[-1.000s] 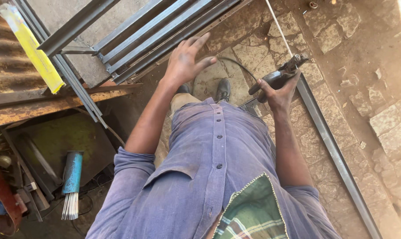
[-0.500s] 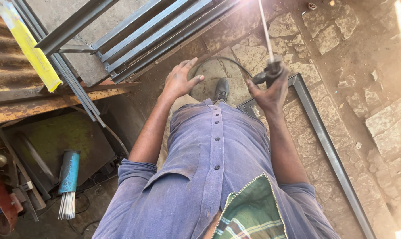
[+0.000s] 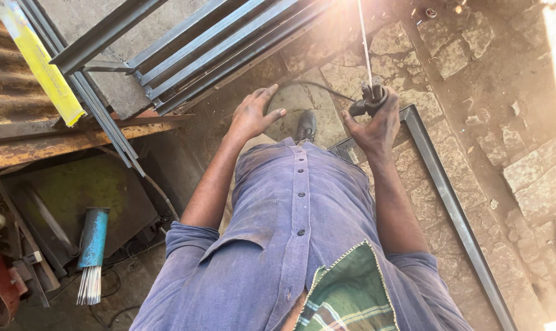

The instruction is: The person measures a metal frame with a tape measure, then uses a welding torch to tack weld metal bars to the frame. They repeatedly measure and weld different sections of the frame, inserting welding rods and adjusting the frame's position on the workbench.

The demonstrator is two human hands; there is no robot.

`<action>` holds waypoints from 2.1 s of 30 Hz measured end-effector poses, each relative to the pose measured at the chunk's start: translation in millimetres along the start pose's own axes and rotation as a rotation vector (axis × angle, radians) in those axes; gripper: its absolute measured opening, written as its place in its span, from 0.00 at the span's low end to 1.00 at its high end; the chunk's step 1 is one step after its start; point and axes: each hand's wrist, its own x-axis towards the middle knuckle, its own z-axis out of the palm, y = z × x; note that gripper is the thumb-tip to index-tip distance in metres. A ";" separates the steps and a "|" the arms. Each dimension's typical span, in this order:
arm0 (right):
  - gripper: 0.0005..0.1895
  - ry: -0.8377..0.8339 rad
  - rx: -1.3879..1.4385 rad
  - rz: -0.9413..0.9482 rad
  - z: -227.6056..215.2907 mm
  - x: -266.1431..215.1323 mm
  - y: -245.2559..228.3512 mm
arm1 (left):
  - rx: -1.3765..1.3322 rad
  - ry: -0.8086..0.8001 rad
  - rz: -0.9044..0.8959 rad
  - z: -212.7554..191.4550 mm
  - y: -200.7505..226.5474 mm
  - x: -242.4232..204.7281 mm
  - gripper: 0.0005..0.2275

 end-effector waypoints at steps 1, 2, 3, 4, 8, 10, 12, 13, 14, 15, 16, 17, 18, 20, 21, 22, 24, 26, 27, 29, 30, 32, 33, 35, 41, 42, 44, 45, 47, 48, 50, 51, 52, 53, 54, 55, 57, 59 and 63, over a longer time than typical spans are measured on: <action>0.48 -0.004 0.019 0.008 -0.9 1.3 -1.8 | 0.000 0.005 0.007 0.7 0.7 -0.2 0.34; 0.47 -0.008 0.037 0.018 -1.9 2.5 -2.8 | 0.000 0.008 0.014 1.8 1.4 -0.1 0.34; 0.46 -0.013 0.055 0.028 -3.0 3.1 -3.4 | -0.001 0.004 0.022 2.5 1.9 0.0 0.34; 0.45 -0.021 0.096 0.047 -4.4 3.2 -3.8 | -0.001 0.001 0.029 2.8 2.2 -0.2 0.34; 0.43 -0.042 0.197 0.109 -7.6 4.0 -5.2 | 0.010 -0.043 -0.018 3.1 4.8 0.1 0.34; 0.43 -0.039 0.202 0.124 -8.0 4.2 -5.4 | 0.011 -0.038 -0.009 3.0 4.2 -1.5 0.33; 0.43 -0.026 0.194 0.129 -7.4 4.0 -5.4 | 0.009 -0.033 -0.003 3.7 2.9 -2.4 0.33; 0.43 -0.033 0.207 0.138 -7.5 3.9 -4.9 | 0.006 -0.031 -0.001 4.5 2.0 -2.7 0.33; 0.43 -0.040 0.220 0.147 -7.7 3.9 -4.3 | 0.003 -0.028 0.001 5.2 1.1 -2.9 0.33; 0.43 -0.048 0.233 0.156 -7.9 4.0 -3.6 | 0.001 -0.022 0.008 6.0 0.1 -2.9 0.33; 0.42 -0.047 0.239 0.154 -8.0 4.2 -3.0 | -0.001 -0.017 0.016 6.9 -1.0 -3.4 0.33; 0.42 -0.047 0.245 0.151 -8.2 5.1 -2.1 | -0.003 -0.011 0.024 7.8 -1.7 -3.7 0.33; 0.41 -0.046 0.251 0.148 -8.5 6.2 -1.5 | 0.000 -0.013 0.023 8.2 -1.6 -3.3 0.33; 0.41 -0.071 0.297 0.205 -9.1 6.3 -0.4 | 0.004 -0.017 0.018 9.2 -0.9 -3.9 0.33; 0.41 -0.084 0.320 0.234 -9.0 5.6 0.3 | 0.006 -0.022 0.016 9.4 -0.4 -4.0 0.33; 0.42 -0.080 0.303 0.227 -8.3 5.8 1.8 | 0.007 -0.027 0.014 9.3 0.3 -3.8 0.33; 0.43 -0.072 0.268 0.212 -6.4 6.4 6.2 | 0.011 -0.035 0.011 9.5 1.5 -3.8 0.33; 0.45 -0.059 0.296 0.206 -3.8 5.0 10.2 | 0.016 -0.040 0.007 9.7 2.1 -3.8 0.32; 0.46 -0.053 0.311 0.202 -2.8 4.8 12.2 | 0.020 -0.035 0.012 9.8 2.1 -3.2 0.32; 0.48 -0.066 0.329 0.240 -1.8 3.0 15.9 | 0.029 -0.027 0.020 11.2 1.5 -3.0 0.33; 0.50 -0.072 0.339 0.258 -1.4 3.1 17.7 | 0.026 -0.030 0.020 11.6 1.1 -3.0 0.33; 0.52 -0.088 0.360 0.344 -1.0 3.9 21.4 | 0.019 -0.036 0.020 12.6 0.8 -3.4 0.33; 0.54 -0.096 0.370 0.387 -1.0 3.8 23.3 | 0.017 -0.043 0.015 13.3 1.0 -3.5 0.33; 0.55 -0.089 0.385 0.362 -1.1 3.9 26.2 | 0.011 -0.056 0.005 14.3 2.3 -3.2 0.33; 0.55 -0.097 0.390 0.341 -5.9 5.7 18.8 | 0.010 -0.075 -0.012 17.4 10.2 -3.0 0.32; 0.54 -0.103 0.388 0.346 -7.0 6.3 15.1 | 0.008 -0.071 -0.010 17.8 11.2 -3.2 0.32; 0.48 -0.088 0.364 0.249 -8.3 5.1 7.3 | 0.005 -0.065 -0.006 18.9 11.6 -3.6 0.32; 0.45 -0.080 0.352 0.200 -8.7 5.2 4.5 | -0.005 -0.059 0.004 19.6 10.9 -3.7 0.32; 0.43 -0.092 0.277 0.193 -8.0 6.7 -0.4 | -0.027 -0.047 0.022 21.5 8.6 -4.5 0.32; 0.43 -0.099 0.240 0.188 -7.7 7.8 -2.8 | -0.032 -0.039 0.032 22.2 7.3 -4.7 0.32; 0.43 -0.098 0.241 0.188 -7.7 8.3 -8.1 | -0.042 -0.024 0.054 23.0 4.9 -5.4 0.32; 0.44 -0.098 0.242 0.188 -7.6 8.2 -10.8 | -0.044 -0.027 0.053 23.6 4.4 -5.9 0.32; 0.44 -0.106 0.251 0.207 -7.2 8.3 -13.0 | -0.045 -0.029 0.052 24.2 4.8 -5.9 0.31; 0.44 -0.114 0.260 0.226 -6.5 8.1 -14.4 | -0.047 -0.032 0.052 24.7 5.5 -5.8 0.31; 0.43 -0.123 0.269 0.246 -5.8 7.5 -14.4 | -0.045 -0.037 0.055 25.2 6.6 -5.6 0.32; 0.43 -0.109 0.270 0.228 -4.7 6.7 -13.3 | -0.043 -0.043 0.057 25.4 8.1 -5.1 0.32; 0.43 -0.084 0.271 0.187 -1.2 5.3 -8.1 | -0.049 -0.058 0.061 25.2 11.5 -5.6 0.32; 0.46 -0.073 0.261 0.210 3.8 2.6 -0.6 | -0.064 -0.082 0.063 25.4 15.5 -7.5 0.32; 0.51 -0.057 0.339 0.286 14.4 -4.6 17.7 | -0.028 -0.203 0.128 35.3 31.5 -0.8 0.38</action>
